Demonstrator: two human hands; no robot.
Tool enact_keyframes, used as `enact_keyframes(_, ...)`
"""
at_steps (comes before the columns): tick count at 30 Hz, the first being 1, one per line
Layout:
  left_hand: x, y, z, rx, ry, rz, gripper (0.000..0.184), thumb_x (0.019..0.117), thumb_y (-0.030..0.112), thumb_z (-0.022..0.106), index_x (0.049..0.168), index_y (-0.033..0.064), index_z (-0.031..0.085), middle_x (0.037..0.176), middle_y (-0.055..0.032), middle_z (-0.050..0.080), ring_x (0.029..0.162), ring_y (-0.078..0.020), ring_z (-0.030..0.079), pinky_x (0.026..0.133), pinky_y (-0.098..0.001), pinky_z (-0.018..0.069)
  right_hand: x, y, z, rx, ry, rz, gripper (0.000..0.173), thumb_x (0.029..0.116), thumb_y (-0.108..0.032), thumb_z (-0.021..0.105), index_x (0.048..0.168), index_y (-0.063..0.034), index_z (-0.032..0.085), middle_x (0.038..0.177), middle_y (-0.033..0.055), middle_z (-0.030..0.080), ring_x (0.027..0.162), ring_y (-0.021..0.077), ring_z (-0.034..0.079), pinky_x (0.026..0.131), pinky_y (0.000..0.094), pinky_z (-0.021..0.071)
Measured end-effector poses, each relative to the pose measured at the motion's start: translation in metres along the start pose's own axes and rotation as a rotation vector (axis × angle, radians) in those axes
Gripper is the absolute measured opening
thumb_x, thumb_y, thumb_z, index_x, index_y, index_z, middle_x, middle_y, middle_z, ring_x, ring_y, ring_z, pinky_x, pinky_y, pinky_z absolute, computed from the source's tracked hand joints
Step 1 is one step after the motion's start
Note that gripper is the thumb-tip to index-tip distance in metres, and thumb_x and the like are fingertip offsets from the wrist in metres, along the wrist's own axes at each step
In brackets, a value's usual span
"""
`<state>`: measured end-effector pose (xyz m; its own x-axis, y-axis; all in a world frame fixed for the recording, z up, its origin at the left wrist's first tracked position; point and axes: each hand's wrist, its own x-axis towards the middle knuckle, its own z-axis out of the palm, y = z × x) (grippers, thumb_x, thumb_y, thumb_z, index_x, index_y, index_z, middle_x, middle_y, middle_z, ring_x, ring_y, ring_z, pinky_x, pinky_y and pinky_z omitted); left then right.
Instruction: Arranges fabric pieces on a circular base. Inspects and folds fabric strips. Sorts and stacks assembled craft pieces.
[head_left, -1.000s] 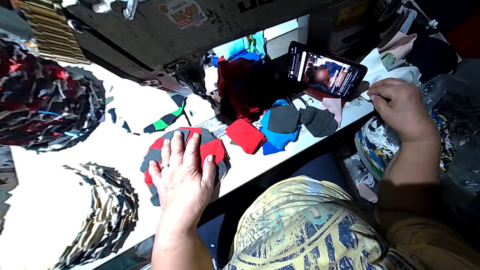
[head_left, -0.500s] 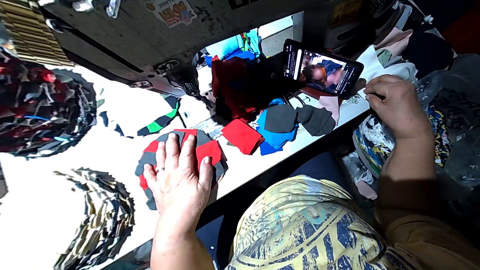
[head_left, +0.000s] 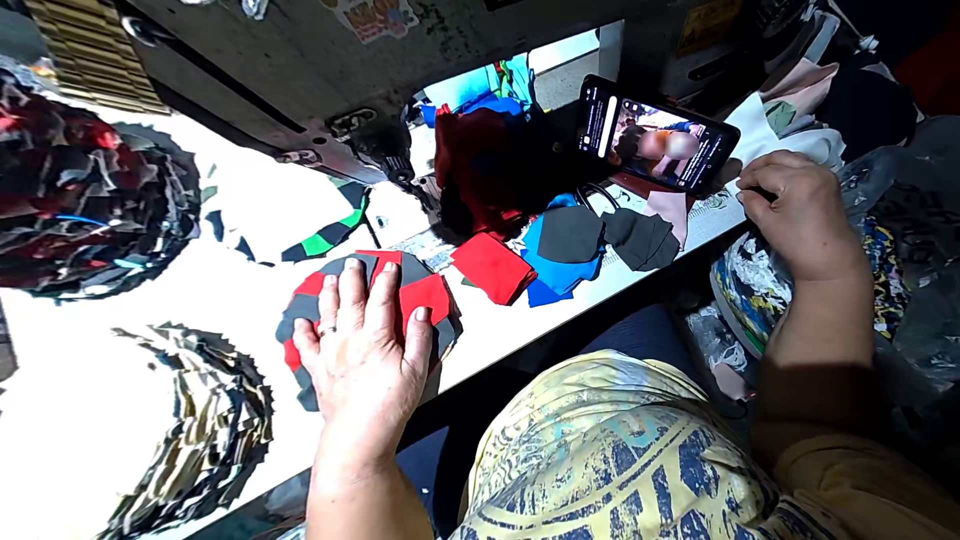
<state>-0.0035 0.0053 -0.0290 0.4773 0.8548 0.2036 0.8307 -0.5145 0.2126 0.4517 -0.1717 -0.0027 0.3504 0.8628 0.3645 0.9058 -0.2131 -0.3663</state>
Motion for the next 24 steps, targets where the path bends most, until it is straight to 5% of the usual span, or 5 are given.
enact_keyframes(11, 0.000, 0.000, 0.000, 0.006, -0.005, -0.002, 0.065, 0.1035, 0.060, 0.026, 0.159, 0.0284, 0.041, 0.169, -0.0046, 0.029, 0.158, -0.0303, 0.021, 0.120, -0.0696, 0.0119, 0.006, -0.005, 0.009, -0.084, 0.023, 0.054, 0.015, 0.0951, -0.002, 0.054, 0.090, 0.0041, 0.066, 0.106, 0.0212, 0.067, 0.106, 0.0381, 0.063, 0.093, 0.0496, 0.0507)
enact_keyframes(18, 0.000, 0.000, 0.000, 0.002, -0.005, 0.001, 0.066, 0.1032, 0.060, 0.027, 0.159, 0.0277, 0.041, 0.169, -0.0059, 0.028, 0.158, -0.0318, 0.020, 0.120, -0.0699, 0.0112, 0.006, -0.007, 0.010, -0.122, 0.024, 0.084, 0.016, 0.1001, -0.001, 0.052, 0.099, 0.0047, 0.067, 0.105, 0.0225, 0.066, 0.106, 0.0401, 0.064, 0.095, 0.0510, 0.0512)
enact_keyframes(24, 0.000, 0.000, 0.000, -0.004, -0.001, 0.004, 0.066, 0.1032, 0.061, 0.027, 0.158, 0.0279, 0.042, 0.169, -0.0050, 0.029, 0.158, -0.0310, 0.020, 0.120, -0.0701, 0.0113, 0.003, -0.007, 0.001, -0.048, -0.012, 0.064, 0.023, 0.0936, 0.009, 0.053, 0.105, 0.0030, 0.072, 0.113, 0.0216, 0.069, 0.112, 0.0379, 0.065, 0.099, 0.0493, 0.0515)
